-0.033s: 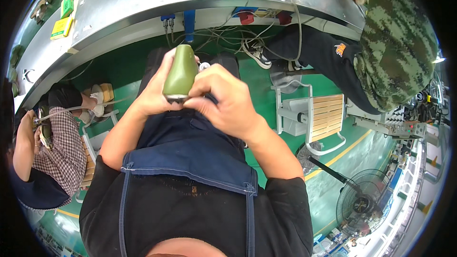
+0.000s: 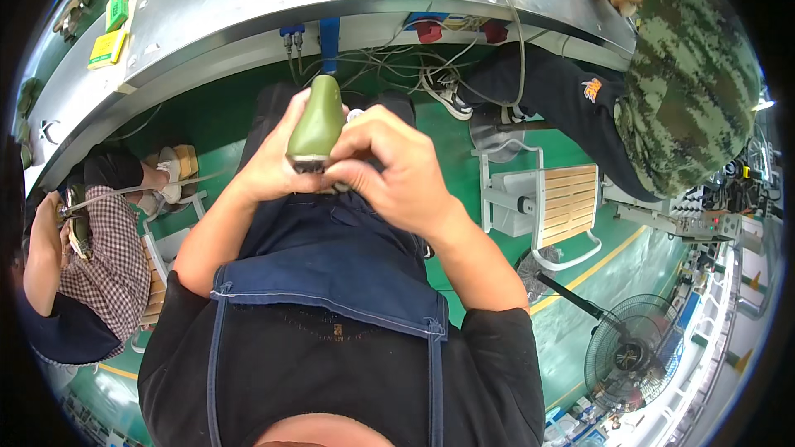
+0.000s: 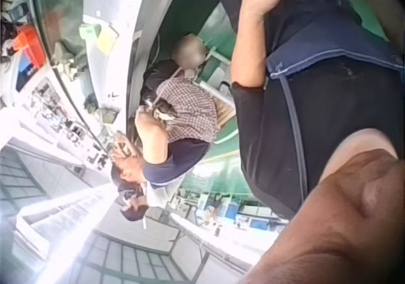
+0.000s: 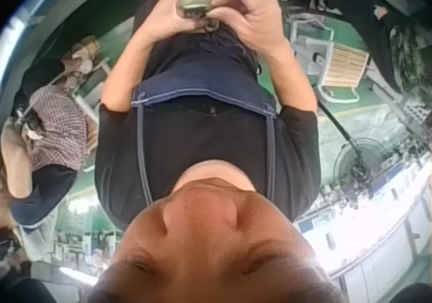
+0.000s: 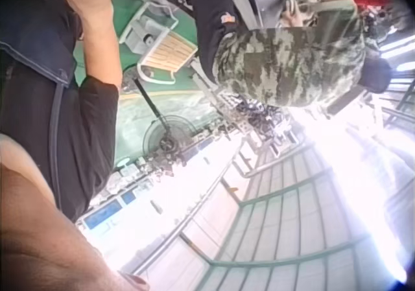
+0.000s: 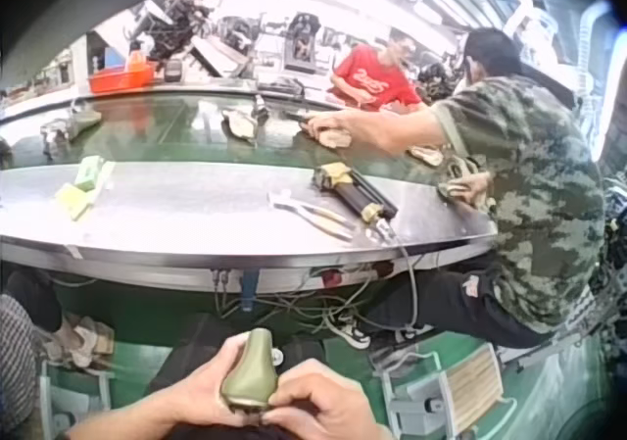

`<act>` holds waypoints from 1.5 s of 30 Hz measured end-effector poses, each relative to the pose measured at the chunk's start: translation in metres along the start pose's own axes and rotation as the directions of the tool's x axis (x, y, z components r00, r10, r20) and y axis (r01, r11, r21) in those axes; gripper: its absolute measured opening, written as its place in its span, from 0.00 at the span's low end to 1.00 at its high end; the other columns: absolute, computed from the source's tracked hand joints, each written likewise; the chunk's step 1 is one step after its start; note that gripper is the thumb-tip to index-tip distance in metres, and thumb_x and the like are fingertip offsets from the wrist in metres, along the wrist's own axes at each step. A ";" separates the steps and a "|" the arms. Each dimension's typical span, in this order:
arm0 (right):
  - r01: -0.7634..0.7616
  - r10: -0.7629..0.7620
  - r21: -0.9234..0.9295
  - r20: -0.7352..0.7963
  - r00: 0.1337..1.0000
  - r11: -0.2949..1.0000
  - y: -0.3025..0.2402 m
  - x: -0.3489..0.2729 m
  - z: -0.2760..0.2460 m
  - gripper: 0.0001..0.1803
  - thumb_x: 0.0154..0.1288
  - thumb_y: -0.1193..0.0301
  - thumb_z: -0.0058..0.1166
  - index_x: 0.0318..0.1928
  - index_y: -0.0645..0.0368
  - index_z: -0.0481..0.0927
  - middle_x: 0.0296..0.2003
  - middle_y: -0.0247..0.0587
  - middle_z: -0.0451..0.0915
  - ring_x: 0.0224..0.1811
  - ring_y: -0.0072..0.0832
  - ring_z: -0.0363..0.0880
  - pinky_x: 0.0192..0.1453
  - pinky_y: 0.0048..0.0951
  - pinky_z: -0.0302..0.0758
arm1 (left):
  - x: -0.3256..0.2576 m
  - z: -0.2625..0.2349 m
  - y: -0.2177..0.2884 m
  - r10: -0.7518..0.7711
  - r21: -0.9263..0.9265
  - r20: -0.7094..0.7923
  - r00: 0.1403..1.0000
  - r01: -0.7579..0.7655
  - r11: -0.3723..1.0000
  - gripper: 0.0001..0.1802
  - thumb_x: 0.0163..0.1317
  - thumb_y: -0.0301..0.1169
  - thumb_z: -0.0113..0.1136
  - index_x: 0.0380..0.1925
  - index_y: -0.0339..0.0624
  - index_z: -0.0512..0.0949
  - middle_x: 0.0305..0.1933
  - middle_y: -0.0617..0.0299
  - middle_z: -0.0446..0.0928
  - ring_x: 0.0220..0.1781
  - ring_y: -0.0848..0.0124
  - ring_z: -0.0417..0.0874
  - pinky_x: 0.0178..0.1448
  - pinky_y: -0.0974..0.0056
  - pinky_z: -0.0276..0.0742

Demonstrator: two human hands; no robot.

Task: The person assembles green slipper uppers onto silver metal soles in a factory setting. They use a staple gun to secure the uppers to the soles, then place the finished slippers on a conveyor belt. The person also handles a cardboard box and other slipper components during the process.

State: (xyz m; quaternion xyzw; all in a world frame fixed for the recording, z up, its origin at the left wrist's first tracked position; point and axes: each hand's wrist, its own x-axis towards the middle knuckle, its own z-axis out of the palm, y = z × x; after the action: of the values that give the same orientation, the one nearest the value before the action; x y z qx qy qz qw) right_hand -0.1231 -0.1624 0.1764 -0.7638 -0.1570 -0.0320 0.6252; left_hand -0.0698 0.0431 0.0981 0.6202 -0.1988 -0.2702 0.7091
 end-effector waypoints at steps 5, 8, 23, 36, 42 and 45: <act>-0.358 0.343 0.319 0.106 0.933 0.877 0.026 0.008 -0.009 0.07 0.68 0.78 0.67 0.42 0.65 0.81 0.36 0.37 0.81 0.36 0.20 0.84 0.39 0.23 0.83 | -0.006 0.010 -0.010 -0.233 -0.285 0.145 0.962 0.266 0.921 0.58 0.45 0.26 0.77 0.75 0.36 0.55 0.59 0.57 0.72 0.63 0.69 0.76 0.69 0.59 0.73; -0.404 0.386 0.321 0.121 0.915 0.857 0.038 0.004 -0.006 0.08 0.68 0.80 0.65 0.42 0.64 0.79 0.36 0.37 0.81 0.34 0.19 0.83 0.37 0.22 0.83 | -0.010 0.014 -0.026 -0.298 -0.358 0.146 0.943 0.331 0.873 0.57 0.45 0.25 0.77 0.75 0.35 0.55 0.58 0.57 0.73 0.61 0.68 0.76 0.69 0.59 0.73; -0.091 0.052 -0.256 -0.156 0.986 0.963 0.100 -0.024 0.053 0.33 0.62 0.82 0.68 0.66 0.63 0.71 0.52 0.47 0.72 0.47 0.34 0.80 0.48 0.29 0.82 | -0.013 0.012 -0.052 -0.281 -0.614 0.041 0.959 0.246 0.750 0.43 0.53 0.29 0.76 0.69 0.37 0.68 0.62 0.58 0.77 0.66 0.64 0.79 0.73 0.56 0.74; -0.550 0.509 0.207 0.222 0.832 0.809 0.094 -0.033 0.053 0.73 0.47 0.65 0.79 0.82 0.63 0.37 0.75 0.55 0.60 0.78 0.42 0.61 0.82 0.42 0.58 | -0.010 0.007 -0.037 -0.063 -0.408 -0.141 0.988 0.000 0.913 0.46 0.73 0.51 0.61 0.81 0.42 0.53 0.74 0.51 0.68 0.73 0.63 0.70 0.78 0.58 0.63; -0.502 0.466 0.172 0.211 0.860 0.848 0.096 -0.036 0.063 0.72 0.48 0.65 0.80 0.82 0.62 0.38 0.72 0.52 0.64 0.75 0.39 0.64 0.78 0.40 0.63 | -0.015 -0.009 -0.038 0.104 -0.209 -0.118 0.988 -0.127 0.970 0.40 0.77 0.48 0.57 0.81 0.44 0.56 0.72 0.50 0.71 0.71 0.65 0.73 0.76 0.60 0.66; -0.529 0.496 0.153 0.208 0.843 0.835 0.085 -0.032 0.064 0.72 0.48 0.66 0.81 0.82 0.62 0.37 0.71 0.50 0.65 0.75 0.38 0.65 0.77 0.40 0.65 | -0.016 -0.017 -0.037 0.099 -0.204 -0.074 0.992 -0.112 0.973 0.40 0.76 0.46 0.59 0.81 0.44 0.56 0.73 0.50 0.69 0.72 0.65 0.72 0.76 0.60 0.66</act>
State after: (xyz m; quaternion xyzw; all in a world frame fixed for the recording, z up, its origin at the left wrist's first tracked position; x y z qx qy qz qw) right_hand -0.1388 -0.1210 0.0742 -0.7095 0.0020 0.2146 0.6712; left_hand -0.0763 0.0633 0.0593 0.5397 -0.1796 -0.2319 0.7891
